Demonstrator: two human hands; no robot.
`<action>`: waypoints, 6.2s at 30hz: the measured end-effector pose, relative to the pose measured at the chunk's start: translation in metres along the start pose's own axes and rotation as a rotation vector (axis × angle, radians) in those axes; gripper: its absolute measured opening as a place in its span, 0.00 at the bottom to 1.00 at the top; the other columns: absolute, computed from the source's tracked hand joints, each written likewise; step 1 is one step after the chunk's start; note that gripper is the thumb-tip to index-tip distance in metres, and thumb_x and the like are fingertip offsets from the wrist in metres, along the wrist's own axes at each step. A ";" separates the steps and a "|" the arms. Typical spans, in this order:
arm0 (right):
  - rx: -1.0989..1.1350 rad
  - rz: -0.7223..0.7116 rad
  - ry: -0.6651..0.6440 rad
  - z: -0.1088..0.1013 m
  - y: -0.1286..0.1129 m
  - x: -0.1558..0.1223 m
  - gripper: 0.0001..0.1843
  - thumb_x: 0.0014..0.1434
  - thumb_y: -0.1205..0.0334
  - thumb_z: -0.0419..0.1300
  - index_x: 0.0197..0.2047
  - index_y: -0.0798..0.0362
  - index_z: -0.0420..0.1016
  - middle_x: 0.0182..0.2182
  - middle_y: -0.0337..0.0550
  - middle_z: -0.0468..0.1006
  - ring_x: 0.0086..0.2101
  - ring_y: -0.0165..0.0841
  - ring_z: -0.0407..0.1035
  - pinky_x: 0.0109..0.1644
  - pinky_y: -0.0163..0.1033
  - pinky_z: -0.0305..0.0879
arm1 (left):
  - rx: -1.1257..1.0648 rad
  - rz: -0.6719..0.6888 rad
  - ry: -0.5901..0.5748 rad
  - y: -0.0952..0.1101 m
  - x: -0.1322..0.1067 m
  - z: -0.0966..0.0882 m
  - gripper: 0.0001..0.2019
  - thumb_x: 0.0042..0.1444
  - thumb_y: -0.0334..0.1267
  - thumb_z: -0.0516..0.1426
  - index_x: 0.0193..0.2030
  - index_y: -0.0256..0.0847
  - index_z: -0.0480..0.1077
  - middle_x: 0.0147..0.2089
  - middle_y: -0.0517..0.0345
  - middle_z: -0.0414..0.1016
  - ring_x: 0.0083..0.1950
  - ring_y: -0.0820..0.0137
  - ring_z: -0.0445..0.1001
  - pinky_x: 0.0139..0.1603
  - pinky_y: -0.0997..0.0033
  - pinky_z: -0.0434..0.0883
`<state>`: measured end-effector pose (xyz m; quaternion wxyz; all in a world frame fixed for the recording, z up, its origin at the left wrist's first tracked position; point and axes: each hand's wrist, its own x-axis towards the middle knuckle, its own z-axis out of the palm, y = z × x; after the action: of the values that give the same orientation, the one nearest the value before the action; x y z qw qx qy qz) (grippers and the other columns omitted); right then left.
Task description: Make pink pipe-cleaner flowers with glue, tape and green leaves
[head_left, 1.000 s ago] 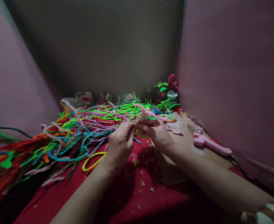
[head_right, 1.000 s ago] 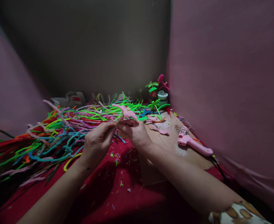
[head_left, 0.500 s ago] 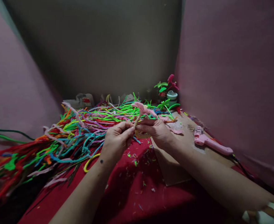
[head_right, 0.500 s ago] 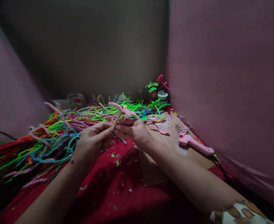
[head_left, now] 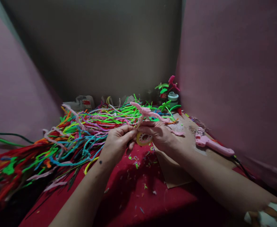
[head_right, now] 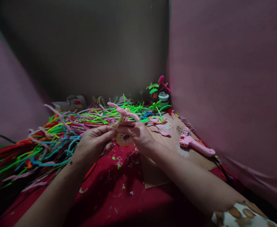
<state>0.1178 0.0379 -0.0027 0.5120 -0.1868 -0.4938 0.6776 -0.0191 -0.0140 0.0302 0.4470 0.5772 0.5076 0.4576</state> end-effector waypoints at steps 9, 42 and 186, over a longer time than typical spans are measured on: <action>-0.011 0.000 0.163 0.001 0.007 -0.002 0.07 0.43 0.61 0.67 0.28 0.53 0.79 0.18 0.36 0.73 0.19 0.26 0.61 0.26 0.36 0.57 | 0.760 0.644 0.328 -0.018 0.002 0.008 0.05 0.56 0.35 0.54 0.37 0.39 0.69 0.35 0.54 0.73 0.37 0.68 0.71 0.41 0.71 0.66; 0.098 0.057 0.020 -0.001 0.003 -0.003 0.08 0.42 0.63 0.69 0.29 0.52 0.79 0.24 0.36 0.77 0.23 0.26 0.64 0.32 0.37 0.60 | -0.270 0.011 0.020 -0.002 -0.003 0.005 0.09 0.53 0.38 0.58 0.26 0.37 0.66 0.16 0.67 0.61 0.13 0.84 0.52 0.12 0.84 0.51; 0.087 0.156 -0.055 -0.003 0.001 -0.005 0.14 0.43 0.55 0.69 0.31 0.54 0.78 0.25 0.40 0.75 0.23 0.27 0.62 0.27 0.35 0.57 | -0.339 0.013 0.041 -0.006 0.005 -0.004 0.11 0.51 0.41 0.59 0.26 0.38 0.63 0.17 0.68 0.60 0.11 0.83 0.54 0.10 0.82 0.56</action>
<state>0.1214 0.0352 -0.0063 0.4514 -0.1835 -0.4620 0.7410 -0.0242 -0.0080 0.0254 0.5246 0.4874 0.4284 0.5512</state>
